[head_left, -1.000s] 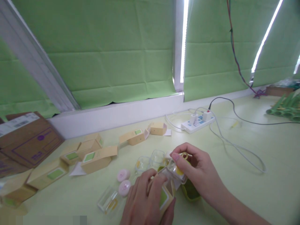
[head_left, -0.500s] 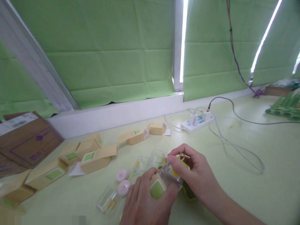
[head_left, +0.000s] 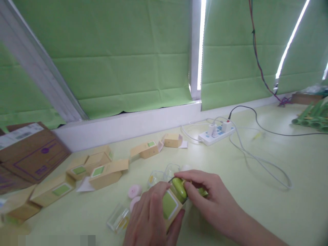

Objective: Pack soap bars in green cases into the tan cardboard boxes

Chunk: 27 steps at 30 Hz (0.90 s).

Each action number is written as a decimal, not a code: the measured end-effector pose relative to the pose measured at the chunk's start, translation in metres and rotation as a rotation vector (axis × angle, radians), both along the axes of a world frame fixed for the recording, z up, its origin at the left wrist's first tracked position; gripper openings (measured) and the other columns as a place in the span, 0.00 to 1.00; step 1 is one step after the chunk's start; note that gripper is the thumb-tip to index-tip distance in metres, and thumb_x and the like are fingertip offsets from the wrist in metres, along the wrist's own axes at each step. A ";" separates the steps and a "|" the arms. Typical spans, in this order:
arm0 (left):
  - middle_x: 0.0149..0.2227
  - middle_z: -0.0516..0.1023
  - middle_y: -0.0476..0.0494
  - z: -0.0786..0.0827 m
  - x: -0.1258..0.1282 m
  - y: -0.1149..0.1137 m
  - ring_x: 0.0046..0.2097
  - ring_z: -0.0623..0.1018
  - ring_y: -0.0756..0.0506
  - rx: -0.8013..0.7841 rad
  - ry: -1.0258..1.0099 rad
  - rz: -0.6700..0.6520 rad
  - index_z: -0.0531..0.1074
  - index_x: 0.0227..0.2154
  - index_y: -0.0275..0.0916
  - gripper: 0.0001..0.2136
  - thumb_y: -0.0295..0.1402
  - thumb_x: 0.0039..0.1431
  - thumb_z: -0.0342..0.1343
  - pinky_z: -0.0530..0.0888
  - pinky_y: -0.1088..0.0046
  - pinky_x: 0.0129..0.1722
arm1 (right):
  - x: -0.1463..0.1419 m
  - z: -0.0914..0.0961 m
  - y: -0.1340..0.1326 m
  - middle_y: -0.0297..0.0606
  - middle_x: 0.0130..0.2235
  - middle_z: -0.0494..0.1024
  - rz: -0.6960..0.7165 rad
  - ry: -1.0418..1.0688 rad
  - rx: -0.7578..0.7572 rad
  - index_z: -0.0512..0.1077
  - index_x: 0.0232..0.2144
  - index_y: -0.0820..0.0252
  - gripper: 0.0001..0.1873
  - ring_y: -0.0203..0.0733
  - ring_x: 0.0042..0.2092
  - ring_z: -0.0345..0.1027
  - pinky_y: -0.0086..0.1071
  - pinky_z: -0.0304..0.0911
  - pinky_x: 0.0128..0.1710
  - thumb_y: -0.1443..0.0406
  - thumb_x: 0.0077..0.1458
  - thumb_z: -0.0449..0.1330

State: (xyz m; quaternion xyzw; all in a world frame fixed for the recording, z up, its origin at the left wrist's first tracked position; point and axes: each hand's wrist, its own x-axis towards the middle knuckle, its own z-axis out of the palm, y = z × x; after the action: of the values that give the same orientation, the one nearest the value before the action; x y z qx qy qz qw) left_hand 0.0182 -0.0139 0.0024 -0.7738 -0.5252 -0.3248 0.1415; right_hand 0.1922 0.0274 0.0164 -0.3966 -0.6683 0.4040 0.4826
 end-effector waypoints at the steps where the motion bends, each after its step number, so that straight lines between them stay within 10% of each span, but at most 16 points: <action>1: 0.44 0.81 0.39 0.001 0.000 -0.001 0.44 0.83 0.39 -0.030 -0.007 0.008 0.60 0.54 0.43 0.15 0.36 0.67 0.50 0.79 0.61 0.41 | 0.001 0.000 0.001 0.40 0.43 0.83 0.015 0.006 -0.017 0.81 0.43 0.56 0.13 0.45 0.44 0.77 0.36 0.70 0.44 0.65 0.61 0.58; 6: 0.41 0.81 0.44 0.003 -0.009 0.002 0.39 0.84 0.41 -0.134 0.002 -0.001 0.60 0.53 0.44 0.21 0.35 0.59 0.59 0.81 0.66 0.38 | 0.008 -0.002 0.012 0.38 0.35 0.84 0.084 0.134 -0.293 0.81 0.38 0.59 0.10 0.45 0.37 0.78 0.34 0.71 0.37 0.61 0.55 0.66; 15: 0.48 0.82 0.36 0.006 -0.013 0.004 0.48 0.83 0.39 0.008 0.163 -0.098 0.62 0.57 0.38 0.23 0.40 0.63 0.57 0.81 0.65 0.45 | 0.017 0.004 0.015 0.38 0.37 0.83 0.001 -0.076 -0.070 0.84 0.31 0.56 0.04 0.45 0.42 0.76 0.36 0.67 0.46 0.66 0.52 0.68; 27: 0.45 0.83 0.34 0.011 -0.011 0.005 0.44 0.85 0.38 -0.037 0.172 -0.152 0.59 0.57 0.36 0.26 0.40 0.60 0.57 0.83 0.66 0.38 | 0.015 0.006 0.013 0.39 0.40 0.84 0.147 0.112 -0.243 0.82 0.29 0.58 0.03 0.50 0.54 0.72 0.35 0.65 0.49 0.65 0.50 0.70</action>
State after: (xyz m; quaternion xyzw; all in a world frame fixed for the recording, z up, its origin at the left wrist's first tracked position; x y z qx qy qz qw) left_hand 0.0072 -0.0087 0.0129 -0.8390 -0.4567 -0.2570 0.1466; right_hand 0.2072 0.0406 0.0226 -0.3789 -0.6136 0.5376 0.4369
